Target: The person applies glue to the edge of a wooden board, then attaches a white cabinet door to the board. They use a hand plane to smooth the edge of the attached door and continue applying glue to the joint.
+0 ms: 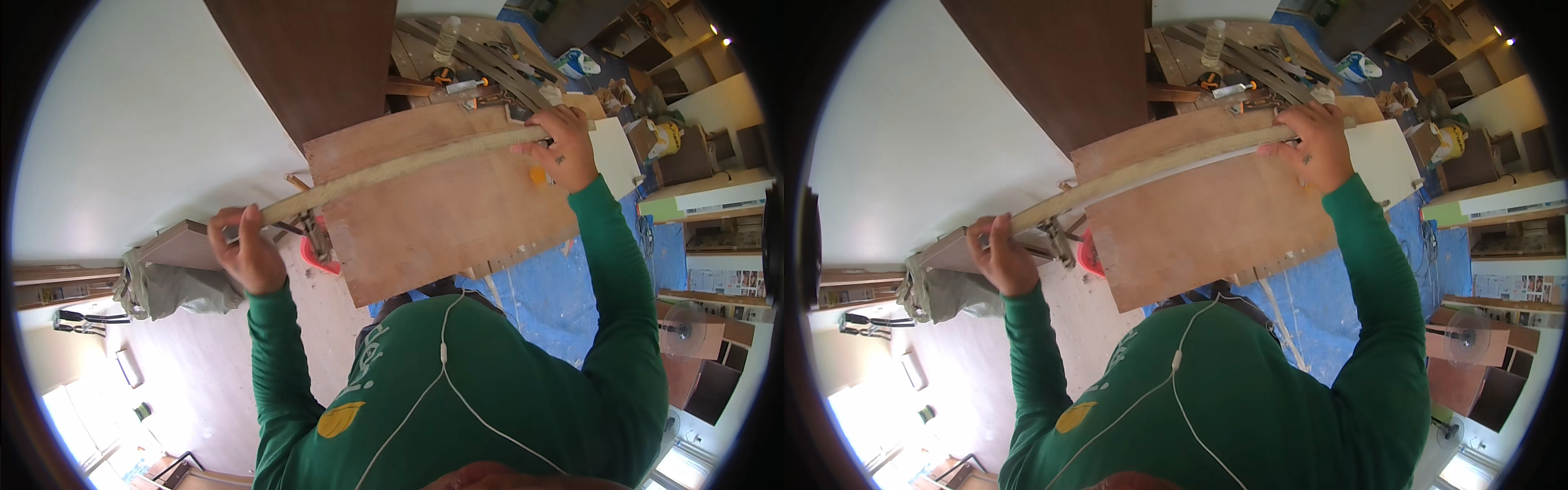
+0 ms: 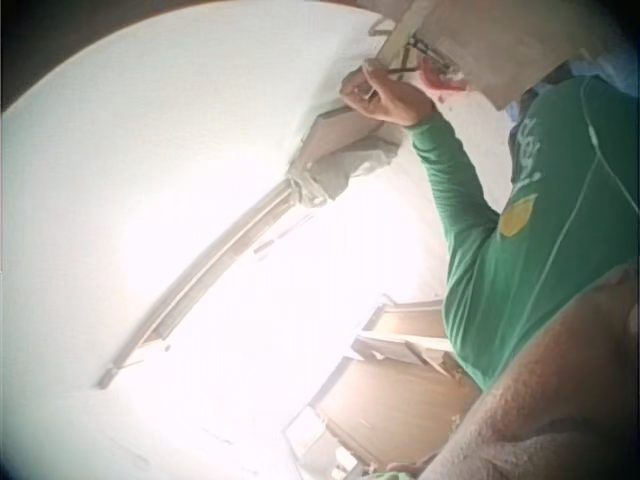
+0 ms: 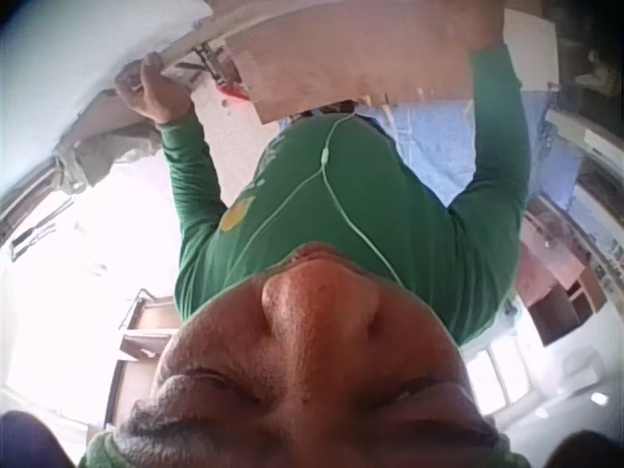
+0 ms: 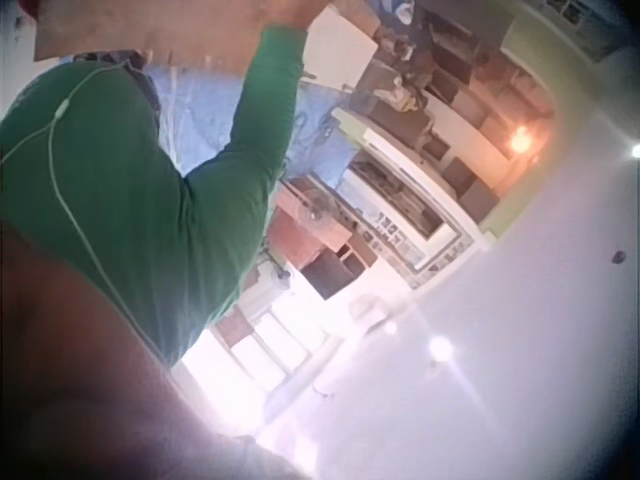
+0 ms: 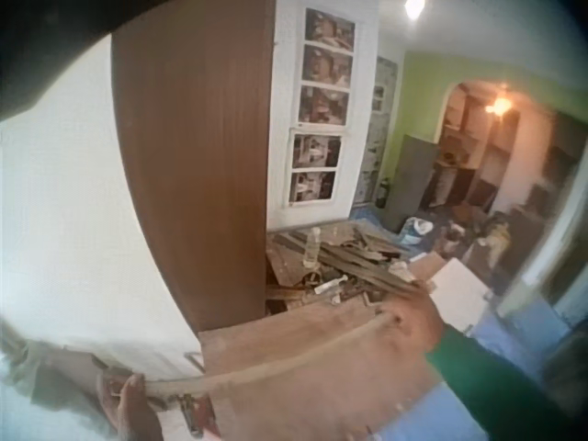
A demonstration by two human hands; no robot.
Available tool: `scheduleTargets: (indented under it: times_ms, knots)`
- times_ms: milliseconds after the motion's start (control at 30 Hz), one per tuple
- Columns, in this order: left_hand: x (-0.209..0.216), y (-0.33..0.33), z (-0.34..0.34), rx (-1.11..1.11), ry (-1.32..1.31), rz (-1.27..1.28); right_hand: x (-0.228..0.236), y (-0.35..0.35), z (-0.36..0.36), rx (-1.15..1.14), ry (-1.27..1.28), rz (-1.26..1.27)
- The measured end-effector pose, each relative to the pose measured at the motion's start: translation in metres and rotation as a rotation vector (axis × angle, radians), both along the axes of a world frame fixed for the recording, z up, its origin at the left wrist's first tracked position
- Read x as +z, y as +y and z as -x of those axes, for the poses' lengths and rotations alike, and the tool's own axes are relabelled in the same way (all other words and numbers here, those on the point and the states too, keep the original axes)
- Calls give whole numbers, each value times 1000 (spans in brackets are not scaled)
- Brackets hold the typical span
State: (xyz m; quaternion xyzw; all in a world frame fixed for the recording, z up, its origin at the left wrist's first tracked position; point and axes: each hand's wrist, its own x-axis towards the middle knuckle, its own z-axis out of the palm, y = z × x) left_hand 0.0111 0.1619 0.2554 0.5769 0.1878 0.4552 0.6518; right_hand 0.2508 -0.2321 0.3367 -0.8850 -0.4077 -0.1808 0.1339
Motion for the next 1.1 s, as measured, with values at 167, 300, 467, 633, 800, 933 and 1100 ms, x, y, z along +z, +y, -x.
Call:
scheduleTargets:
  times_ms: [167, 300, 467, 633, 800, 933, 1100]
  knots:
    - [10, -21, 51, -38, -45, 66, -3, -27, 29, 77, 61, -77]
    - [9, -50, 82, 41, 30, 90, -8, -37, 33, 127, 122, -72]
    - [-4, -81, 102, 136, 104, 104, -31, -51, 24, 217, 163, -86]
    - [-24, -97, 110, 195, 190, 63, -45, -62, 19, 270, 163, -112]
    - [-4, -113, 106, 333, 479, -457, -48, -66, 6, 290, 217, -131]
    - [40, -161, 84, 194, 906, -1228, -60, -60, -3, 321, 102, -200]
    - [27, -227, 37, 49, 979, -1330, -57, -59, -2, 311, 154, -177]
